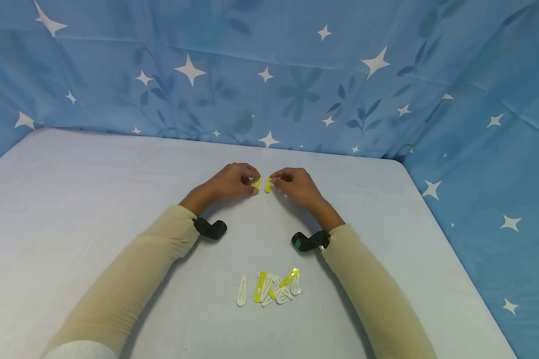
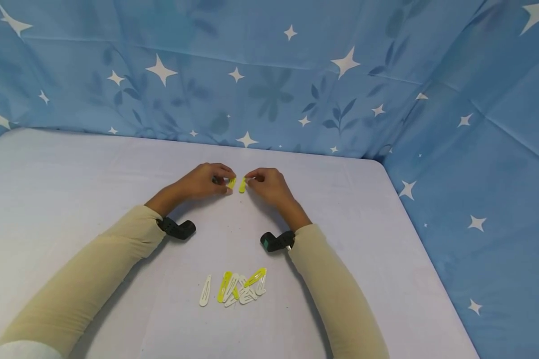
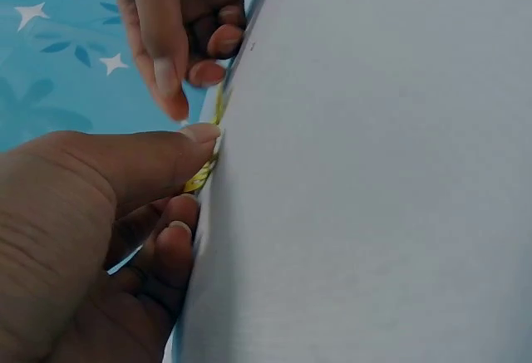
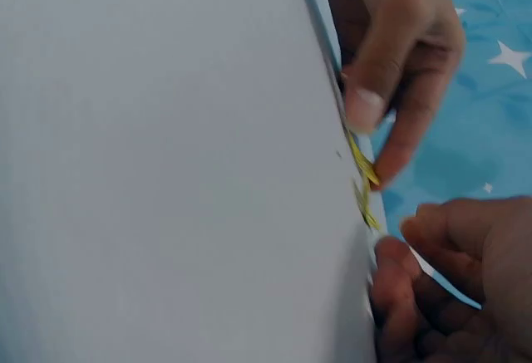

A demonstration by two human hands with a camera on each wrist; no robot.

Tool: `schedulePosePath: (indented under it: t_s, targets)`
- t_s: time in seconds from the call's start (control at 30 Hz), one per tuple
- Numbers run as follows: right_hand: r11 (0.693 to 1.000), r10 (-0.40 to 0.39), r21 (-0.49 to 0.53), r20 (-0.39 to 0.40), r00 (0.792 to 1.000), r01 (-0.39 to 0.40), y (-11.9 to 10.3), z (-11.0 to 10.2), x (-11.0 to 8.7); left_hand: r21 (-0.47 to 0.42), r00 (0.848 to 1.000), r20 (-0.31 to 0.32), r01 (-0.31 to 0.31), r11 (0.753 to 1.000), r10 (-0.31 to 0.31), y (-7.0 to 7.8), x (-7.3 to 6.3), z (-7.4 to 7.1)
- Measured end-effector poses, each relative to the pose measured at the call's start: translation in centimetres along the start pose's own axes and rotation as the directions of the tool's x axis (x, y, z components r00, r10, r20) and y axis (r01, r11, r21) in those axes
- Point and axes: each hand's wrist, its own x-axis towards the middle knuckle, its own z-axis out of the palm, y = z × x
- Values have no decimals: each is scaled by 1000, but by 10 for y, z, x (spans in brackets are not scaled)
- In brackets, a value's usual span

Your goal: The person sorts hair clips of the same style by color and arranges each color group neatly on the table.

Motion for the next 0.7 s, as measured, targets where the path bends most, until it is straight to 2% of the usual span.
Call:
schedulePosePath:
  t_s: [0.13, 0.3, 0.5, 0.7]
  targets:
    - [997, -2, 78, 62, 998, -3, 6, -10, -6, -14, 1000, -1, 8, 1000, -8, -1, 0, 0]
    - [993, -18, 121, 113, 993, 4, 10, -16, -13, -36, 999, -27, 17, 999, -18, -3, 0, 3]
    - [990, -73, 131, 146, 987, 53, 10, -16, -20, -39, 999, -42, 21, 999, -23, -3, -1, 5]
    - [986, -128, 127, 131, 983, 112, 9, -15, -29, -53, 999, -47, 25, 998, -28, -4, -1, 5]
